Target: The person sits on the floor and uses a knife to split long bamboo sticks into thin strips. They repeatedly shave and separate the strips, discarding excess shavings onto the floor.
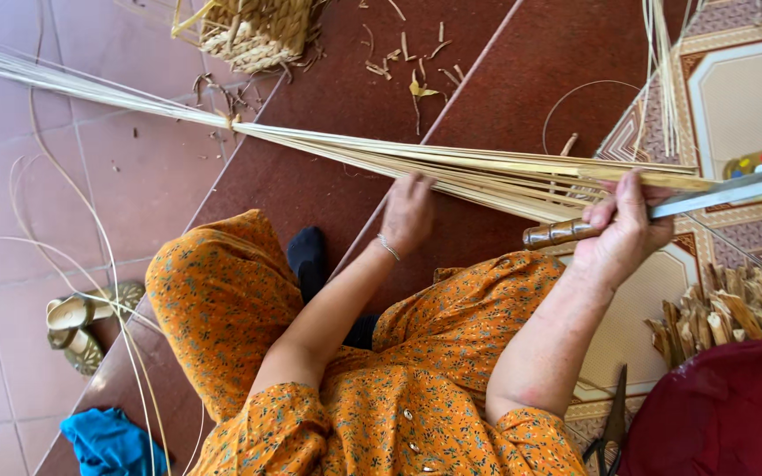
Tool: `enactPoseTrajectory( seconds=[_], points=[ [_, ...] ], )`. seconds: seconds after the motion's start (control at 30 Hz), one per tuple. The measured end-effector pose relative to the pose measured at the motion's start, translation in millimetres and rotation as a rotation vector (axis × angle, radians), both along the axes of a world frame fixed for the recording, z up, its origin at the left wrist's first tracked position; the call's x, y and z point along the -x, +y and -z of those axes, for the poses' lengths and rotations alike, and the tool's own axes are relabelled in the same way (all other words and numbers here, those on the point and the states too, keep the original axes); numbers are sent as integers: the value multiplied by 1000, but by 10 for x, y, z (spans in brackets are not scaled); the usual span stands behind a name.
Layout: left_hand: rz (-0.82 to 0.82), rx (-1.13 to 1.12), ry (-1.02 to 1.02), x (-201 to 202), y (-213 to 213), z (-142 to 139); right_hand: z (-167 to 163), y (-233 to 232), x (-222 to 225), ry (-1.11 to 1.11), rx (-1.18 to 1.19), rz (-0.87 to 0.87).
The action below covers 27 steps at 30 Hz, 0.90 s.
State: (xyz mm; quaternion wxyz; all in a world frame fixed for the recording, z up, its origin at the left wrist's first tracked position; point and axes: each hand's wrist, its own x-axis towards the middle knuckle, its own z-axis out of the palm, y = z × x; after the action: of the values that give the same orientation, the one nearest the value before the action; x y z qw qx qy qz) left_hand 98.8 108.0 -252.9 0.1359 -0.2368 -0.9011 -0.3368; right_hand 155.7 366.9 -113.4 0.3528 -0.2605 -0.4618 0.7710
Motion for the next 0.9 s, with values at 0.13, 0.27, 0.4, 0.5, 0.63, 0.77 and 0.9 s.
enactPoseTrajectory(
  seconds=[0.13, 0.27, 0.4, 0.5, 0.63, 0.77, 0.9],
  points=[
    [109, 302, 75, -42, 221, -120, -192, -120, -11, 77, -79, -81],
    [54, 376, 107, 191, 316, -154, -228, -145, 6, 62, -120, -102],
    [95, 485, -71, 309, 379, -135, -86, -77, 59, 33, -139, -76],
    [109, 512, -27, 357, 427, -123, 37, -12, 99, 39, -118, -79],
    [142, 365, -98, 435, 460, -110, 139, 75, 116, -17, -136, -52],
    [135, 612, -209, 485, 485, -75, 226, 261, 153, -97, -132, 50],
    [108, 538, -151, 497, 492, -51, 407, 438, 169, -115, -122, 56]
  ],
)
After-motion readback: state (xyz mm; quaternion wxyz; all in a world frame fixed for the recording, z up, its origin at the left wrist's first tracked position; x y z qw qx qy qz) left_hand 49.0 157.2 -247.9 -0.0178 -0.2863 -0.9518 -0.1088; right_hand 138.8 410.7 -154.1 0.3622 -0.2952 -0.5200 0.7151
